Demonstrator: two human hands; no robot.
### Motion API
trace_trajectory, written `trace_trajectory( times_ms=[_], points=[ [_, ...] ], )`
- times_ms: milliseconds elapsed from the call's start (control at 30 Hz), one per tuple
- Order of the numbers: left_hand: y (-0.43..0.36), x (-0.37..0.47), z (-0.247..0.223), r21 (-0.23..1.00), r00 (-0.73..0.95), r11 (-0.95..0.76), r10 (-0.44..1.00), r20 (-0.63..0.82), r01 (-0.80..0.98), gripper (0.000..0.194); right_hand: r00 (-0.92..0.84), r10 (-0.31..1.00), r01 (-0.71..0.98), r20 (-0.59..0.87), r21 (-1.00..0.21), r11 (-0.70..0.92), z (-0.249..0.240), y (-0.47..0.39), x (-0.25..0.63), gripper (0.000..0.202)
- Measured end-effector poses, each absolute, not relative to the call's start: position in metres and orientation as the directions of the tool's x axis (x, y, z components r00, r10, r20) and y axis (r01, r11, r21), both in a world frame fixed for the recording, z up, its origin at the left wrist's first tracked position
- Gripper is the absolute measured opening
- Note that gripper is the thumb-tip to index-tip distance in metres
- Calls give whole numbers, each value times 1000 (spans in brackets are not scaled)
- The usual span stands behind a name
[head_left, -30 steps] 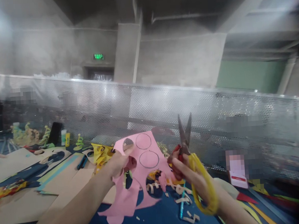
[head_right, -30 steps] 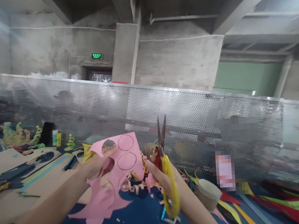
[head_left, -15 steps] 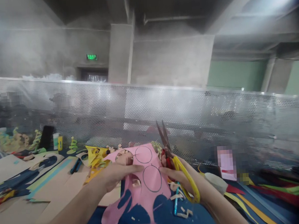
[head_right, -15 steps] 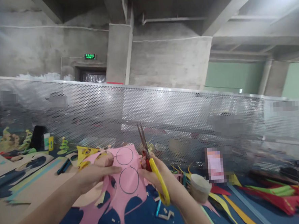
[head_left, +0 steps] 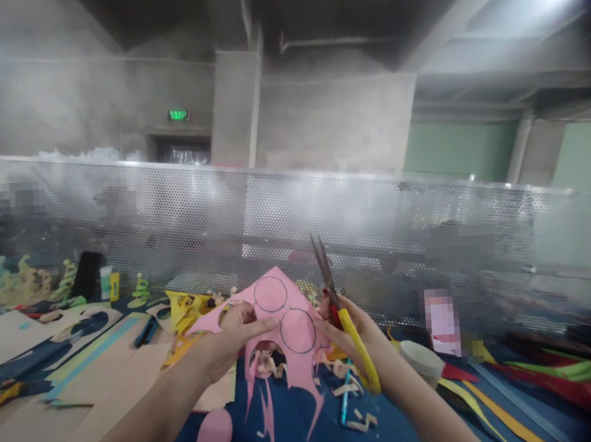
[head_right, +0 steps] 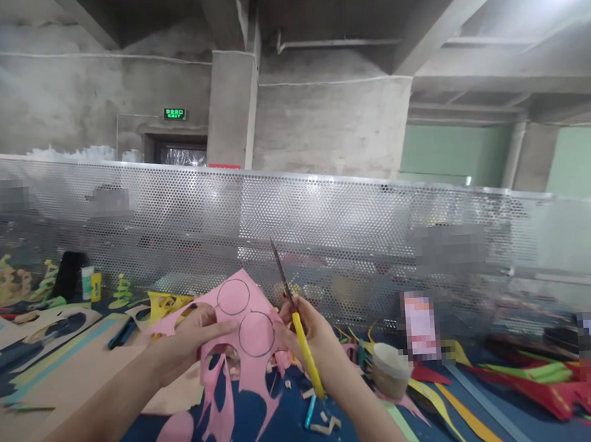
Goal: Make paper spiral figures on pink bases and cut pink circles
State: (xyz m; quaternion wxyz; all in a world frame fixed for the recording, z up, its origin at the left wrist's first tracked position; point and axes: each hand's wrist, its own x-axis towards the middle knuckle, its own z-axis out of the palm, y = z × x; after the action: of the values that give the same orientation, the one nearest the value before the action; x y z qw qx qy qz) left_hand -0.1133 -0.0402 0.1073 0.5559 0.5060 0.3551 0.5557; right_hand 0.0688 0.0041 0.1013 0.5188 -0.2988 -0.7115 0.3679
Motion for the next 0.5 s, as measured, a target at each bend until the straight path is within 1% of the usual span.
trace_trajectory(
  times_ms=[133, 267, 333, 400, 500],
  points=[
    [-39, -116, 100, 961, 219, -42, 970, 105, -273, 23, -258, 782, 36, 567, -803, 595, 96, 10, 68, 25],
    [-37, -114, 95, 979, 213, -85, 969, 124, -184, 23, -231, 767, 32, 599, -783, 621, 92, 12, 63, 25],
    [-36, -113, 96, 981, 148, -118, 979, 141, -154, 25, -209, 761, 27, 615, -774, 633, 90, 12, 61, 26],
    [-34, -113, 98, 974, 47, -175, 982, 184, -145, 26, -187, 756, 54, 627, -762, 645, 88, 12, 60, 27],
    [-30, -119, 101, 953, -136, -288, 952, 275, -90, 27, -160, 772, 202, 615, -745, 636, 88, 9, 63, 35]
  ],
)
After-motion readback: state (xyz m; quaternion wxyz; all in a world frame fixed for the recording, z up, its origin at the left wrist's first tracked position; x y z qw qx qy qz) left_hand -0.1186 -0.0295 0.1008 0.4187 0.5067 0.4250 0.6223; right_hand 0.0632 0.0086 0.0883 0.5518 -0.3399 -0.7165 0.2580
